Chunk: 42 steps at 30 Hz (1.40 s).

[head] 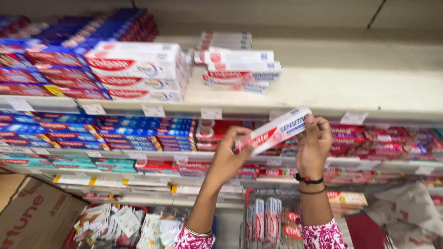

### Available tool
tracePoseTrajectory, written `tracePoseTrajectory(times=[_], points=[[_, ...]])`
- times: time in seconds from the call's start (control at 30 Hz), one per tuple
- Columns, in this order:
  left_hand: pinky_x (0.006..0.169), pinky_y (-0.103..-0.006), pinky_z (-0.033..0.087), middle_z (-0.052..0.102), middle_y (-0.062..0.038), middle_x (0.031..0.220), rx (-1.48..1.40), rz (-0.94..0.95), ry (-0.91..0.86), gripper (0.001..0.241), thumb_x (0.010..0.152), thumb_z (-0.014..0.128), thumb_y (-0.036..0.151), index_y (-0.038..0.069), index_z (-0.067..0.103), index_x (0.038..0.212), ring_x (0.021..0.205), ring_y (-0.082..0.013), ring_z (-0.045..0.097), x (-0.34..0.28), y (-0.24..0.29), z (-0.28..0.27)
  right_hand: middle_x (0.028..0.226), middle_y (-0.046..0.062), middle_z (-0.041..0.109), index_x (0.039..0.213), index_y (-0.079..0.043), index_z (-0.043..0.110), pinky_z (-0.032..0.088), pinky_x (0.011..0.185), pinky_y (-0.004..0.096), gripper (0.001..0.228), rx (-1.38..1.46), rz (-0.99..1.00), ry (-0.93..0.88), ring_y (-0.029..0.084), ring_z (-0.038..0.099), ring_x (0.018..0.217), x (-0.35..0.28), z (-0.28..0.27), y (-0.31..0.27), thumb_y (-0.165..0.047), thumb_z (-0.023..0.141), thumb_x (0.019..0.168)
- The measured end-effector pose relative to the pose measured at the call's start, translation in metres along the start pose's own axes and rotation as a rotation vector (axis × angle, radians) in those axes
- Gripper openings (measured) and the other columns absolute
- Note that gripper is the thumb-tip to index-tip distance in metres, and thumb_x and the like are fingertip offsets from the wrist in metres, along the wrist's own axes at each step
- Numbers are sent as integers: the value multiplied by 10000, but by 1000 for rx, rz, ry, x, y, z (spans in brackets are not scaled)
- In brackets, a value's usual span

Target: Selecting and picking various toothpaste boxes from store shelves and placing them into a shopping cart.

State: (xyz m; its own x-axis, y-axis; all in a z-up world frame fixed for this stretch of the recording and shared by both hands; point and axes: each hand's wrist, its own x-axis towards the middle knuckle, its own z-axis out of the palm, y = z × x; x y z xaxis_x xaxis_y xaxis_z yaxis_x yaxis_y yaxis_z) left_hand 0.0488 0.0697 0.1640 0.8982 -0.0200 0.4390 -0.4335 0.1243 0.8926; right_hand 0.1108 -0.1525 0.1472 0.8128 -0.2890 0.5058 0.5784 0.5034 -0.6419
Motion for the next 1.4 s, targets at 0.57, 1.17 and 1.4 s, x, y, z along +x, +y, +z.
tracePoseTrajectory(times=[0.57,1.17,1.4], points=[[717,-420,540,712,-175,874,432,-581,-238,298,861,686,159,8,654,1117,806,-304,700,-262,-394,102,1101,59,717,1352,-89,640,574,770,302,416,-706,864,6,150,686,930,-305,-309,152,-117,643,938],[802,-446,554,658,-209,1103,857,-609,182,379,796,648,-9,89,714,1155,952,-406,677,-282,-482,109,1403,263,537,1289,4,606,356,1177,471,465,-1354,571,-470,446,416,1408,-312,-329,208,38,634,826],[849,-438,563,710,-140,1001,285,-397,283,205,917,590,54,48,671,1106,919,-301,709,-214,-335,108,1238,146,691,1323,-38,587,550,979,335,400,-926,674,-229,251,677,1201,-260,-272,158,24,584,927]])
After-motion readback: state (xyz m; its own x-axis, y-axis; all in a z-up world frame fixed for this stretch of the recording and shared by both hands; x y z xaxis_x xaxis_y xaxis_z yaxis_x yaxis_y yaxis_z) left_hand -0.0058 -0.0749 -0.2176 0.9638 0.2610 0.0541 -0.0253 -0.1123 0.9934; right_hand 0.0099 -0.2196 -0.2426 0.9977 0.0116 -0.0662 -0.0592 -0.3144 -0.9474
